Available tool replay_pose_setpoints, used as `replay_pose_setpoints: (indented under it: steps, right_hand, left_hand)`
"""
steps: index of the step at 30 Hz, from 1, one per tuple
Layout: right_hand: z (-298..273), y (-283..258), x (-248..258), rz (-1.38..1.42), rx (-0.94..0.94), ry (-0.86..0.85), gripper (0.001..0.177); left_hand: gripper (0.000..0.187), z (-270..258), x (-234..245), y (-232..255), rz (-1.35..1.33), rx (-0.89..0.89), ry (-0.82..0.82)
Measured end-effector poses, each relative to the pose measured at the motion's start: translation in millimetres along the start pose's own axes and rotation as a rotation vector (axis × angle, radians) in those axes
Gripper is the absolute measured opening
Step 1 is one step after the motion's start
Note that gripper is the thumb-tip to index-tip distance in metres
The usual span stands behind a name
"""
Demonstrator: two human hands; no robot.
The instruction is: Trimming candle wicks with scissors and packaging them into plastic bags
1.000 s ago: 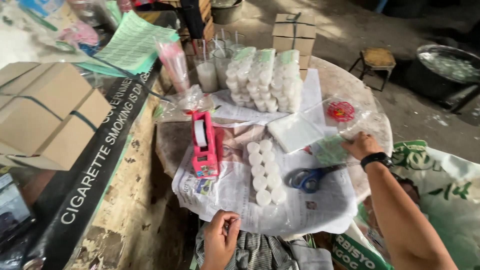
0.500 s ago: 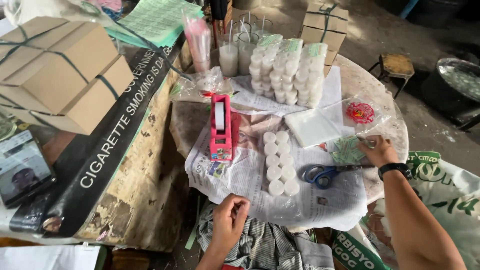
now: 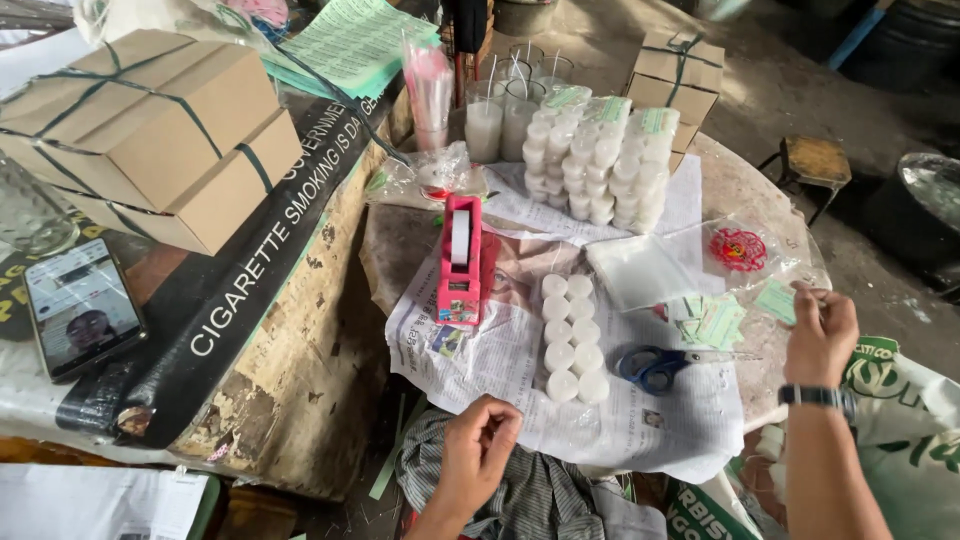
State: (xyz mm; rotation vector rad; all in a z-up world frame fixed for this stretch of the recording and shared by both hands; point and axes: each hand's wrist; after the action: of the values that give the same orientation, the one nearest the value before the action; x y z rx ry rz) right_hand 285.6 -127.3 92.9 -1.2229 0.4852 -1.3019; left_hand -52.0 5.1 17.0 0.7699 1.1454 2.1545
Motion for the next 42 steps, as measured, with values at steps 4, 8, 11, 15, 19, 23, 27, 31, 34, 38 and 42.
replay_pose_setpoints:
  steps: [4, 8, 11, 15, 19, 23, 27, 31, 34, 38, 42]
  right_hand:
    - [-92, -22, -2, 0.238, 0.148, -0.21, 0.015]
    - [-184, -48, -21, 0.332, 0.159, -0.394, 0.007]
    - [-221, -63, -24, 0.33, 0.08, -0.513, 0.01]
    - [-223, -45, -22, 0.96, -0.232, -0.695, 0.036]
    - [-217, -32, -21, 0.783, -0.209, -0.617, 0.032]
    - [-218, -45, -19, 0.301, -0.076, -0.537, 0.028]
    - [-204, -34, -18, 0.182, 0.134, -0.487, 0.022]
    - [-191, -33, -21, -0.061, 0.236, -0.274, 0.016]
    - [-189, -16, -41, -0.287, 0.385, -0.41, 0.026]
    - [-193, -11, -71, -0.533, 0.692, -0.406, 0.049]
    - [-190, -23, -79, -0.426, 0.714, -0.392, 0.021]
  left_hand:
    - [0.015, 1, -14, 39, -0.079, 0.011, -0.156]
    - [0.058, -6, -36, 61, -0.114, 0.196, -0.416]
    - [0.037, -22, -53, 59, -0.122, 0.151, -0.383]
    - [0.016, -18, -52, 53, -0.132, 0.133, -0.259]
    - [0.018, -15, -45, 41, -0.199, 0.23, -0.304]
    - [0.019, -15, -44, 34, -0.226, 0.257, -0.37]
    - [0.014, -7, -28, 27, -0.094, 0.208, -0.353]
    - [0.017, 3, 12, 18, -0.056, 0.249, -0.315]
    - [0.016, 0, 25, 18, -0.033, 0.321, -0.347]
    - [0.011, -20, 13, 3, -0.16, 0.484, -0.532]
    - [0.006, -37, -7, -5, -0.217, 0.52, -0.631]
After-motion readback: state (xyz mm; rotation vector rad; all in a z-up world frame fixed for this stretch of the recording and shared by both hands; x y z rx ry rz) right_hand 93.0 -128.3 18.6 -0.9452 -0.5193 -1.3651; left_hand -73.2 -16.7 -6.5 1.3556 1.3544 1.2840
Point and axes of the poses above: each hand's wrist, its own z-axis towards the middle knuckle, its own x-axis out of the back of the hand, y = z × x, and after that the axes turned 11 degrees about -y, right-handed
